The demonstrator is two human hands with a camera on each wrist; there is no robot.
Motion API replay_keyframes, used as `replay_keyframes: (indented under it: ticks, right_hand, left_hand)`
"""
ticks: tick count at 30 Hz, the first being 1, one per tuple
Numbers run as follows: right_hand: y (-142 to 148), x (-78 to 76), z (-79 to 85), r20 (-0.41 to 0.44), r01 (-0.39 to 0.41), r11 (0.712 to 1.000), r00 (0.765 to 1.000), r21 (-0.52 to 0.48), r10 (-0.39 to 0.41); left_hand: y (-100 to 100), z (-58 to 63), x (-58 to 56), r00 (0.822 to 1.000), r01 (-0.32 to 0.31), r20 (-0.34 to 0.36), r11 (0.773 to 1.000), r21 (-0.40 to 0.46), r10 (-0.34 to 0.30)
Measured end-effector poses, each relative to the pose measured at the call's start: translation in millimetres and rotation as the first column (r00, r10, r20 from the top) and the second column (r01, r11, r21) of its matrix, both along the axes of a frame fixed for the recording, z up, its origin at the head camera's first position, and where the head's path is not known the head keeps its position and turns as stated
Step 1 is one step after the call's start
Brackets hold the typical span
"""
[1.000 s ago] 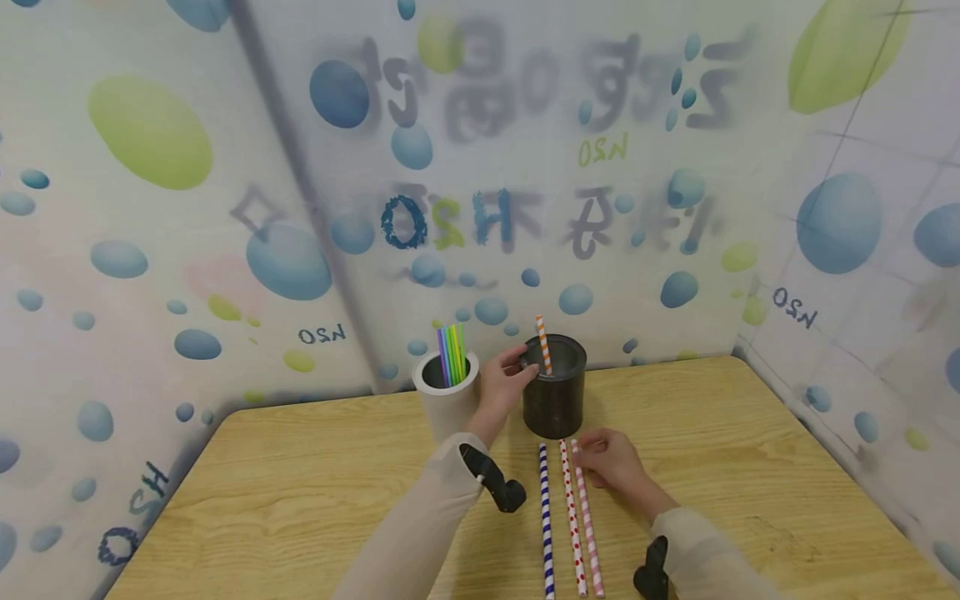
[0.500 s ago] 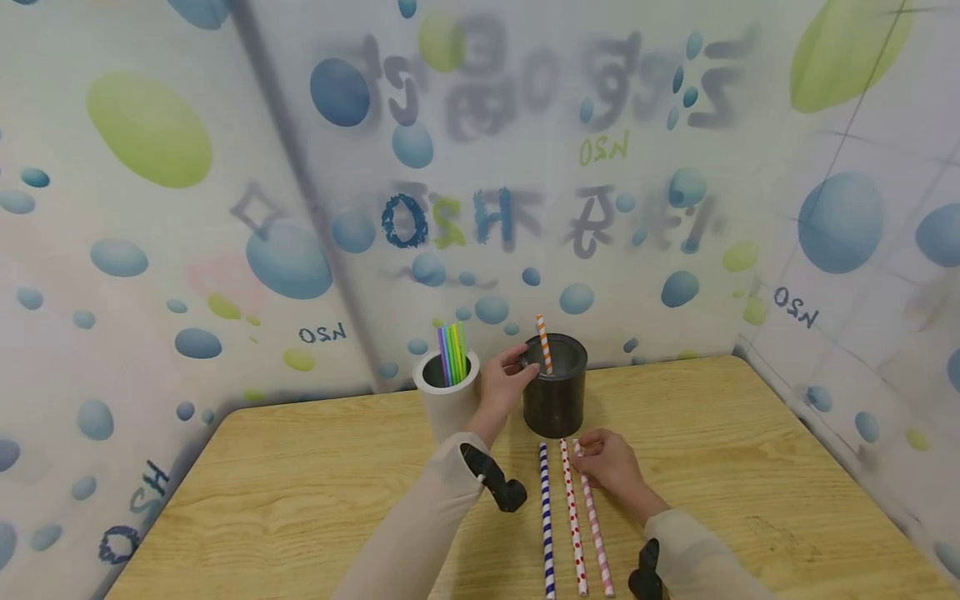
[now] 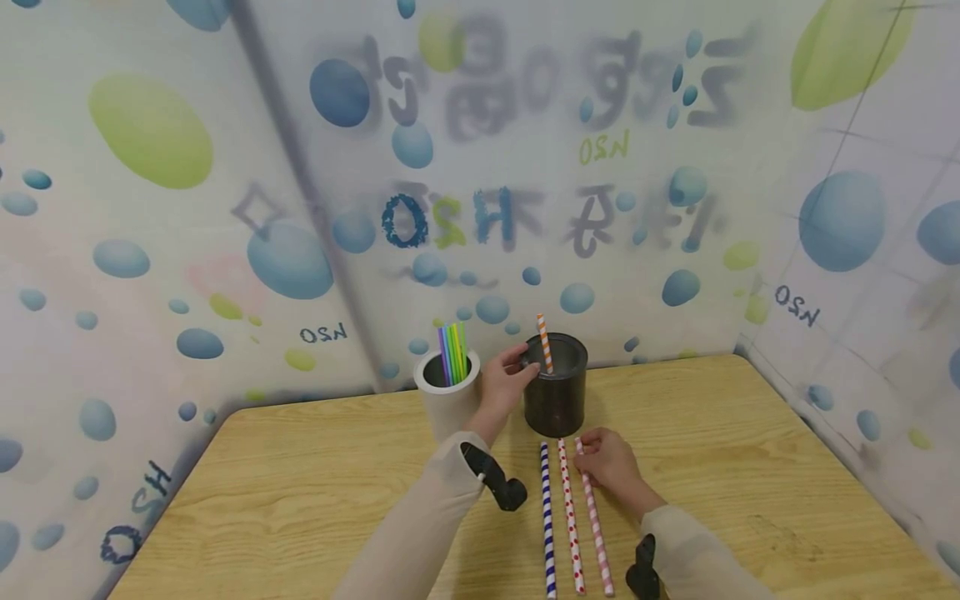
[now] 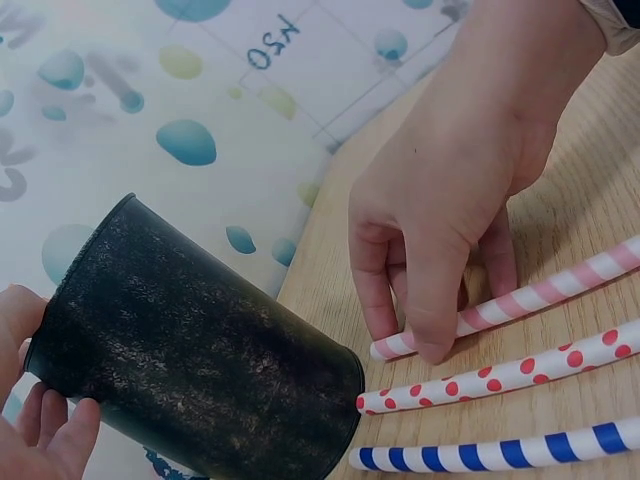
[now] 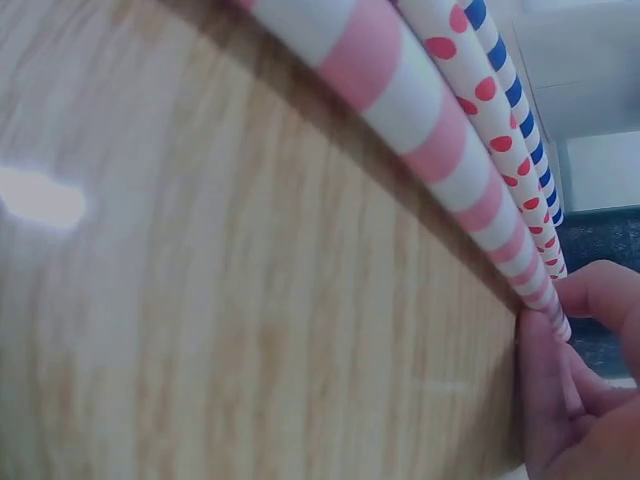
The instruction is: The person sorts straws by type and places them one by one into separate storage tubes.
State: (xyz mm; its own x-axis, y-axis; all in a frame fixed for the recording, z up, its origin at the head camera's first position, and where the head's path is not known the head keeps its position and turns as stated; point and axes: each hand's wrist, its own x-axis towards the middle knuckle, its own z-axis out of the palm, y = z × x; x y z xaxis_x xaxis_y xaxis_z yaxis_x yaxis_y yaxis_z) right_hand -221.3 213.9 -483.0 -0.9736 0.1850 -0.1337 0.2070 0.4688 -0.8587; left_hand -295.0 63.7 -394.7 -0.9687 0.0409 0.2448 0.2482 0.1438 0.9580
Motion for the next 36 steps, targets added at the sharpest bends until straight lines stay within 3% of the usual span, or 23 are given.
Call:
replay_keyframes:
  ticks: [13, 20, 27, 36]
  right_hand:
    - [13.1, -2.7, 8.9, 0.035, -0.045, 0.995, 0.998, -0.090, 0.048]
    - [20.1, -3.6, 19.9, -0.011, -0.085, 0.992, 0.996, -0.095, 0.084]
    - [24.9, -9.2, 46.8, -0.067, -0.124, 0.987, 0.991, -0.105, 0.117]
    - [32.2, -19.1, 90.2, -0.199, -0.088, 0.989, 0.978, -0.116, 0.064]
  left_hand:
    - [1.2, 0.9, -1.1, 1.000, 0.002, 0.012, 1.000, -0.015, -0.002]
    - [1.2, -0.1, -1.3, 1.000, 0.004, 0.020, 1.000, -0.005, -0.004]
    - [-0.1, -0.3, -0.1, 1.000, -0.003, 0.026, 1.000, -0.002, 0.003]
    - [0.1, -0.4, 0.3, 0.999, -0.011, 0.042, 1.000, -0.007, 0.012]
